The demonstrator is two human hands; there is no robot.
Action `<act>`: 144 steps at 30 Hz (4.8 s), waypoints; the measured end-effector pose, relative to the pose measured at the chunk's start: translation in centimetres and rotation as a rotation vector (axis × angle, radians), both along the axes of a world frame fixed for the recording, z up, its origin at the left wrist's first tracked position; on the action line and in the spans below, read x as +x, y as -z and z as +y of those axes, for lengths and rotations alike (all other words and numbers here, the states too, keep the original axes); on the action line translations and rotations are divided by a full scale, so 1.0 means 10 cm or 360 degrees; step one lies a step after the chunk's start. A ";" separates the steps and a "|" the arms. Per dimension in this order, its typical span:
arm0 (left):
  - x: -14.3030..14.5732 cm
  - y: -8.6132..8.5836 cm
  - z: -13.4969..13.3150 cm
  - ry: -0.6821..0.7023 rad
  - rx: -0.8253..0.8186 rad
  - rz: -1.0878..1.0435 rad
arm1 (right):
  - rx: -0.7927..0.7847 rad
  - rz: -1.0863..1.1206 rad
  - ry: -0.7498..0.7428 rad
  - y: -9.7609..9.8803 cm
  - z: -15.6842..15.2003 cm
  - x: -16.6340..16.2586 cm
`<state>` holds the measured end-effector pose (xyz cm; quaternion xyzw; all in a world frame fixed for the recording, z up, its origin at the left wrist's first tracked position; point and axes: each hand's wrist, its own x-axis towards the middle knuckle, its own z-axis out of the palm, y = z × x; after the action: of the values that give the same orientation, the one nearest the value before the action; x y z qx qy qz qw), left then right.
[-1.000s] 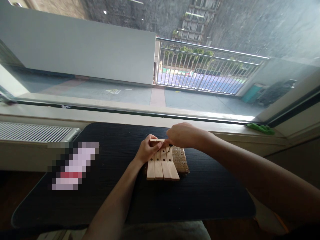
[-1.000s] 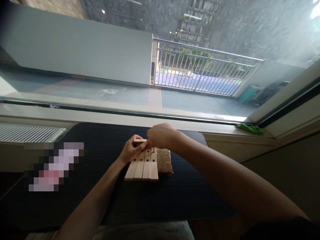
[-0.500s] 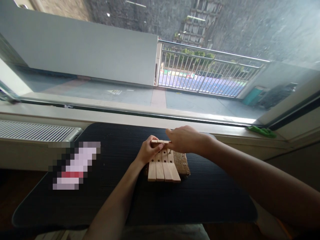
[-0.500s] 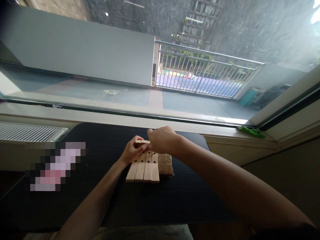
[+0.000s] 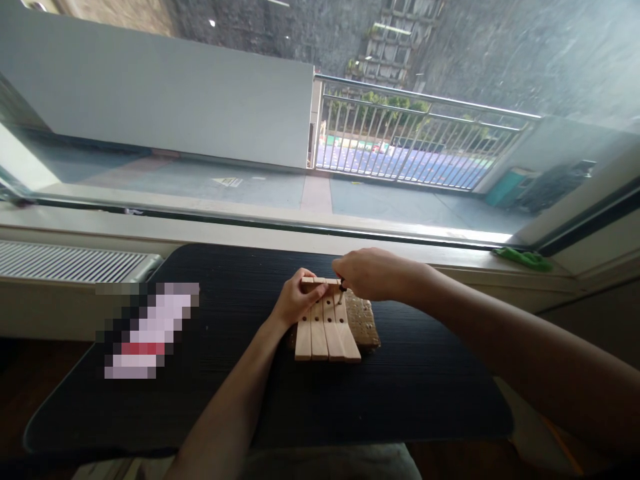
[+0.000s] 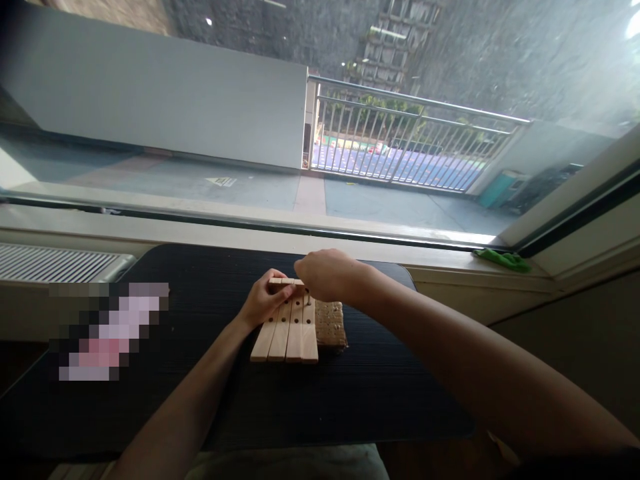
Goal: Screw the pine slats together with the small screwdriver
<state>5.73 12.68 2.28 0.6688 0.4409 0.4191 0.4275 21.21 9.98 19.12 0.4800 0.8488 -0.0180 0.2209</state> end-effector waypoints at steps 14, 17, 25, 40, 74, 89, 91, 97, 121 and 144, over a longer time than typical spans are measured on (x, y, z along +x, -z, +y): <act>0.00 0.00 -0.01 -0.0005 0.0012 0.0014 | -0.0006 -0.0020 0.0077 0.01 -0.03 0.00; 0.00 -0.01 -0.01 -0.0017 0.0011 0.0027 | -0.0015 -0.0028 0.0082 0.00 -0.04 -0.02; 0.00 -0.01 -0.01 -0.0027 -0.0026 0.0033 | -0.0029 -0.0040 0.0118 0.01 -0.03 -0.03; 0.00 -0.02 -0.01 -0.0016 -0.0040 -0.0007 | -0.0108 -0.0129 0.0150 0.02 0.07 -0.03; 0.01 -0.04 -0.01 0.0010 -0.0048 -0.0052 | 0.0020 -0.0021 -0.0019 0.01 -0.10 0.03; 0.00 0.01 0.00 -0.0028 -0.0030 0.0017 | 0.0128 0.0014 -0.0270 0.12 -0.07 0.15; 0.00 0.02 0.00 -0.0024 -0.0025 0.0016 | 0.0106 0.0033 -0.0239 0.12 -0.07 0.14; 0.00 0.02 0.00 -0.0013 -0.0042 0.0001 | 0.0027 0.0075 -0.0102 0.09 -0.06 0.11; 0.00 0.05 0.02 -0.0005 -0.0004 0.0007 | -0.0123 -0.0115 0.0038 0.01 0.05 -0.03; 0.00 0.02 0.00 -0.0027 -0.0030 0.0009 | -0.0125 -0.0219 0.0157 0.02 0.06 -0.15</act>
<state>5.73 12.70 2.11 0.6622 0.4517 0.4165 0.4290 19.76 10.59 18.92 0.5123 0.8056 -0.0291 0.2961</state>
